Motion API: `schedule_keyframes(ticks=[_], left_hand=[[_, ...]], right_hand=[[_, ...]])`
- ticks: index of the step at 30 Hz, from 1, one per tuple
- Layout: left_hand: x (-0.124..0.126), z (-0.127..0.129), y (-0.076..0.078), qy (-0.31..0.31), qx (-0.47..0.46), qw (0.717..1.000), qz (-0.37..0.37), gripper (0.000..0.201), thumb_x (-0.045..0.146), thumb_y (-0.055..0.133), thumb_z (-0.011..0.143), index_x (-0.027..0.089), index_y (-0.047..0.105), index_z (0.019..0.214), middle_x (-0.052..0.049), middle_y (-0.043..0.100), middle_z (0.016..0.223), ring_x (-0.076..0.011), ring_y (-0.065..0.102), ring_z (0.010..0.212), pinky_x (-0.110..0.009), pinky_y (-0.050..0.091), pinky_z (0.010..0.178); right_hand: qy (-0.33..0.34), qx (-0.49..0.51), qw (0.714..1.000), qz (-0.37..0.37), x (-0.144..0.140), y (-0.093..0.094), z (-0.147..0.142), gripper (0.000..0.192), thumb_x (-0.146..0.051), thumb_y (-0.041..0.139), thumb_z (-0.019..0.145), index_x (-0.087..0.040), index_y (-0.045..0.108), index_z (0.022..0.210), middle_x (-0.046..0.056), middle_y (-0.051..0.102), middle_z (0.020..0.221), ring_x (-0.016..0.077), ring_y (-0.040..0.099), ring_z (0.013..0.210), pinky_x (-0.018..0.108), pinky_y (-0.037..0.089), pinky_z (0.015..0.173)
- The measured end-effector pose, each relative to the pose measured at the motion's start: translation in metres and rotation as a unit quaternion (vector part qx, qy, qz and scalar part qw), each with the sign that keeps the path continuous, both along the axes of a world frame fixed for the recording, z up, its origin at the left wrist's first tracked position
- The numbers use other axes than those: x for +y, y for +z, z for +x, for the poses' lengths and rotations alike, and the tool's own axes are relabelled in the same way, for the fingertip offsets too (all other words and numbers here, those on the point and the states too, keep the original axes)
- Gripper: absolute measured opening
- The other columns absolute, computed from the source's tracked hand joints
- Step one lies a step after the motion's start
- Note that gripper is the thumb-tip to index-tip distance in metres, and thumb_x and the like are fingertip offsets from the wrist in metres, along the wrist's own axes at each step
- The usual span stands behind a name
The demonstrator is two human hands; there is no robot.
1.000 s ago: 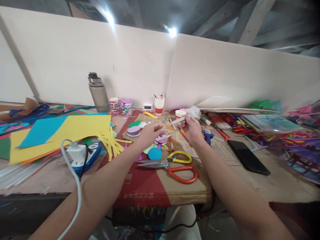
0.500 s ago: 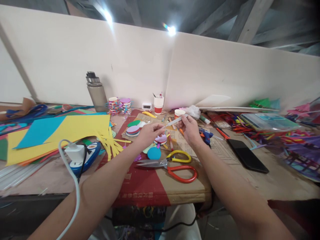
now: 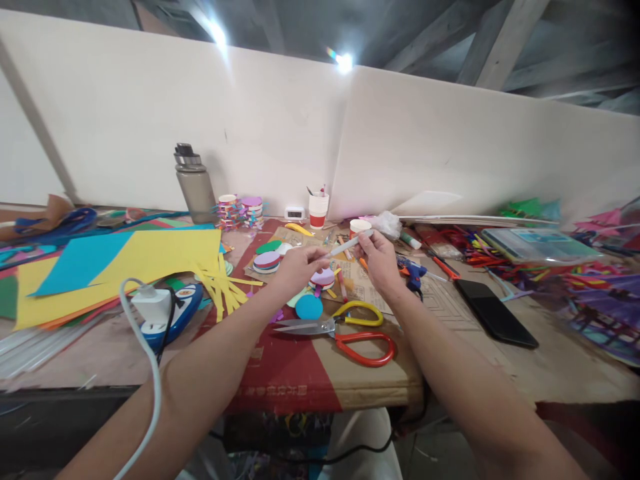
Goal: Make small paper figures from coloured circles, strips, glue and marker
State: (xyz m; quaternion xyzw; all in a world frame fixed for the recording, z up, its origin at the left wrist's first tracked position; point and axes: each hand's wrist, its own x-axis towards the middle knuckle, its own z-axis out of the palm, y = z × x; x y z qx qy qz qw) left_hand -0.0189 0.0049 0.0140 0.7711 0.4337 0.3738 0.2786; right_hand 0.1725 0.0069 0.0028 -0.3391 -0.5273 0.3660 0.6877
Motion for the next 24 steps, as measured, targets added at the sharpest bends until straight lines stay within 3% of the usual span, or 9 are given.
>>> schedule_keyframes(ticks=[3, 8, 13, 20, 24], left_hand=[[-0.003, 0.000, 0.002, 0.017, 0.008, 1.000, 0.012, 0.020, 0.033, 0.061, 0.078, 0.019, 0.072, 0.085, -0.002, 0.073, 0.080, -0.0161, 0.060, 0.071, -0.027, 0.042, 0.065], [-0.006, -0.002, 0.006, 0.048, 0.012, 0.998, 0.044, 0.018, 0.030, 0.062, 0.078, 0.019, 0.073, 0.087, -0.001, 0.073, 0.080, -0.0158, 0.060, 0.071, -0.027, 0.043, 0.066], [-0.005, -0.004, 0.005, 0.044, 0.064, 0.993, 0.089, 0.017, 0.031, 0.061, 0.083, 0.019, 0.073, 0.084, -0.001, 0.072, 0.076, -0.0158, 0.060, 0.069, -0.027, 0.043, 0.068], [-0.006, -0.002, -0.001, 0.062, 0.109, 0.979, 0.159, 0.019, 0.027, 0.059, 0.087, 0.017, 0.072, 0.095, -0.008, 0.074, 0.094, -0.0214, 0.065, 0.087, -0.031, 0.045, 0.080], [-0.008, -0.001, -0.001, 0.067, 0.099, 0.981, 0.153, 0.018, 0.026, 0.059, 0.086, 0.017, 0.072, 0.095, -0.008, 0.074, 0.095, -0.0212, 0.065, 0.087, -0.031, 0.046, 0.080]], right_hand=[[-0.017, -0.011, 1.000, -0.016, -0.002, -0.002, -0.003, 0.033, -0.049, 0.073, 0.075, -0.021, 0.057, 0.069, -0.006, 0.053, 0.057, 0.0081, 0.046, 0.054, 0.021, 0.038, 0.054], [0.015, 0.008, 0.999, -0.040, -0.005, -0.004, -0.011, 0.036, -0.053, 0.069, 0.077, -0.021, 0.055, 0.068, -0.006, 0.052, 0.052, 0.0073, 0.044, 0.048, 0.021, 0.036, 0.049], [0.025, 0.033, 0.997, -0.059, -0.008, -0.002, -0.017, 0.035, -0.051, 0.073, 0.074, -0.021, 0.055, 0.069, -0.006, 0.054, 0.052, 0.0071, 0.046, 0.046, 0.022, 0.037, 0.048], [0.035, 0.092, 0.990, -0.099, -0.012, 0.003, -0.025, 0.037, -0.049, 0.077, 0.068, -0.022, 0.052, 0.070, -0.008, 0.055, 0.049, 0.0066, 0.045, 0.042, 0.021, 0.037, 0.045], [0.029, 0.087, 0.991, -0.098, -0.010, 0.003, -0.026, 0.037, -0.049, 0.077, 0.069, -0.022, 0.052, 0.069, -0.009, 0.053, 0.048, 0.0064, 0.043, 0.041, 0.021, 0.038, 0.045]])
